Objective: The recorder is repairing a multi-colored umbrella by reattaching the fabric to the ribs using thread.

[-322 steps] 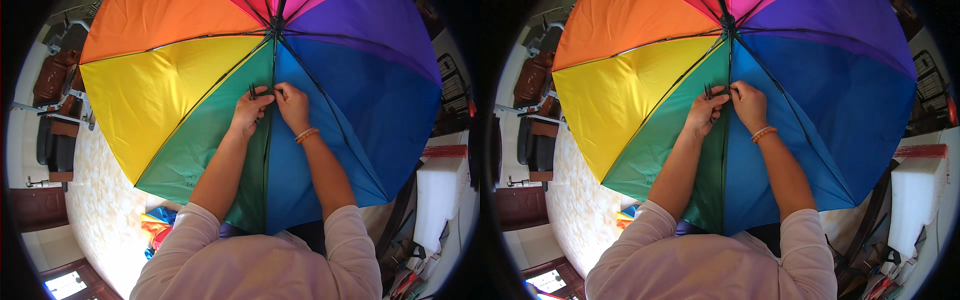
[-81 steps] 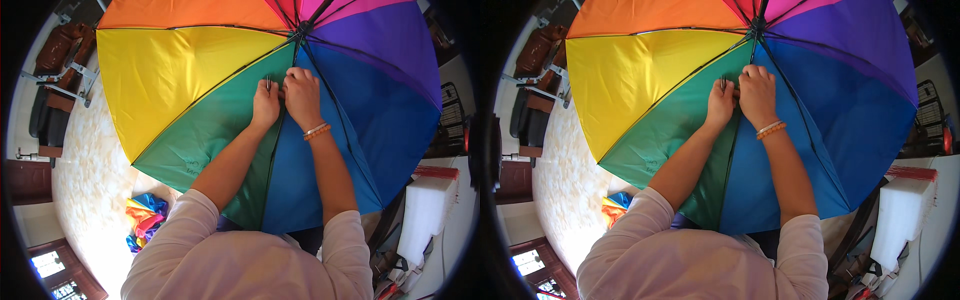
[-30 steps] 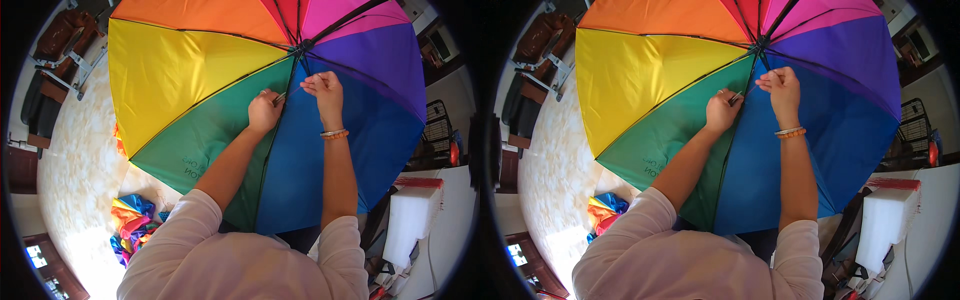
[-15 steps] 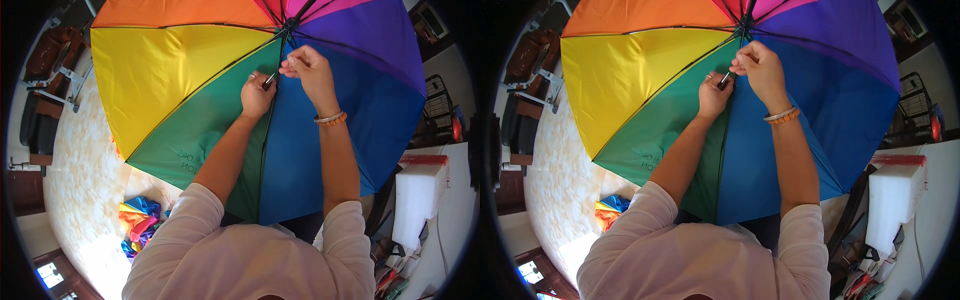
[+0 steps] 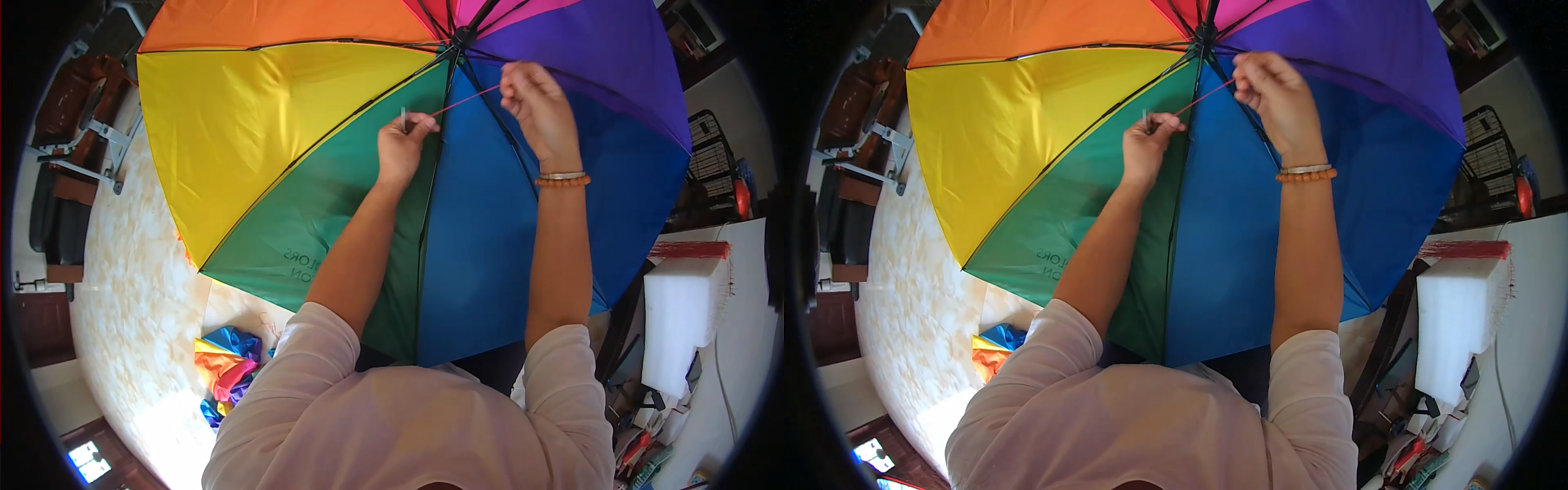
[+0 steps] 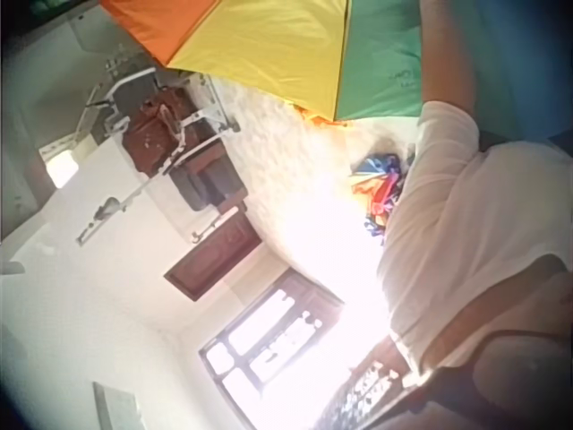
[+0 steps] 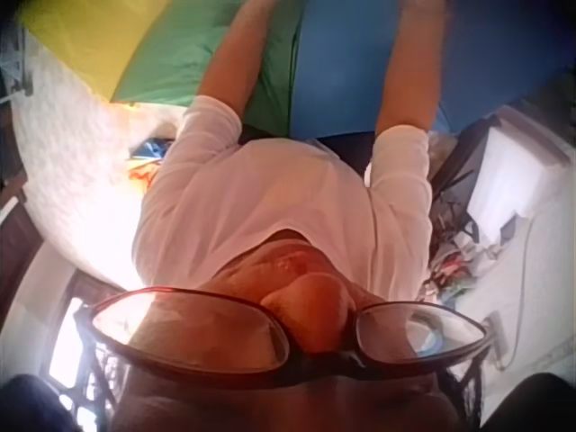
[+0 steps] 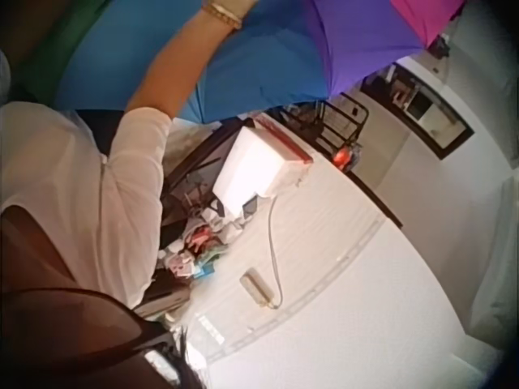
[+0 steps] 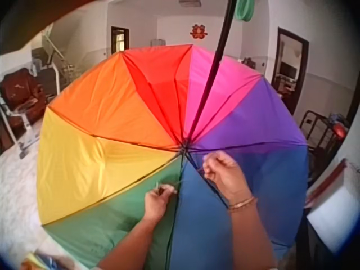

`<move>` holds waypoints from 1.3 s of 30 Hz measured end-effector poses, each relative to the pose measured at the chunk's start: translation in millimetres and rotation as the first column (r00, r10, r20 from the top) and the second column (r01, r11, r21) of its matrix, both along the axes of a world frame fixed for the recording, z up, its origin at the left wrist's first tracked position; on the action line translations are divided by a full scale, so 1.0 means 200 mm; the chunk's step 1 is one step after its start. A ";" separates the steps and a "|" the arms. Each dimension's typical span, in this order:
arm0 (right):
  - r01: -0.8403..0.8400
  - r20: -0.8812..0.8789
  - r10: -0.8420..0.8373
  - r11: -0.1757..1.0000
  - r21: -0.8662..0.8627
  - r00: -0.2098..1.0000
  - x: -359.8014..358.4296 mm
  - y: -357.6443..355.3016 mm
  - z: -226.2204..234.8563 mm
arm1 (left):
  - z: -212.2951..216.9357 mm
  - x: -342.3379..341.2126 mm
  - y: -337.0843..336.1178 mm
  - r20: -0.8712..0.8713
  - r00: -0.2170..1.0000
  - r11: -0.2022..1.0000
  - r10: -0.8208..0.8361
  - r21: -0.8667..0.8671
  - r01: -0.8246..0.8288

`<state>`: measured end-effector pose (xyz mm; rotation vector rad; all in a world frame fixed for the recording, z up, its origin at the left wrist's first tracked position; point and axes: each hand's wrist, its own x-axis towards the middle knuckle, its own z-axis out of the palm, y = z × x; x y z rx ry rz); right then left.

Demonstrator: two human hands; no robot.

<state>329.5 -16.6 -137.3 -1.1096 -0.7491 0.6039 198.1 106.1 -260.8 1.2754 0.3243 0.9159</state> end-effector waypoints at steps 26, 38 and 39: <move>0.300 0.339 -0.185 0.896 -0.327 0.923 -0.19 0.28 -0.06 | 0.00 -0.02 0.00 -0.447 0.886 0.992 0.123 0.084 -0.095; 0.142 0.203 -0.096 0.964 -0.226 0.974 -0.23 0.29 -0.02 | -0.04 0.09 -0.06 -0.193 0.857 0.747 0.478 0.602 -0.281; 0.183 0.235 -0.140 0.968 -0.173 0.962 -0.22 0.28 0.00 | -0.06 0.13 -0.08 -0.100 0.869 0.717 0.485 0.614 -0.330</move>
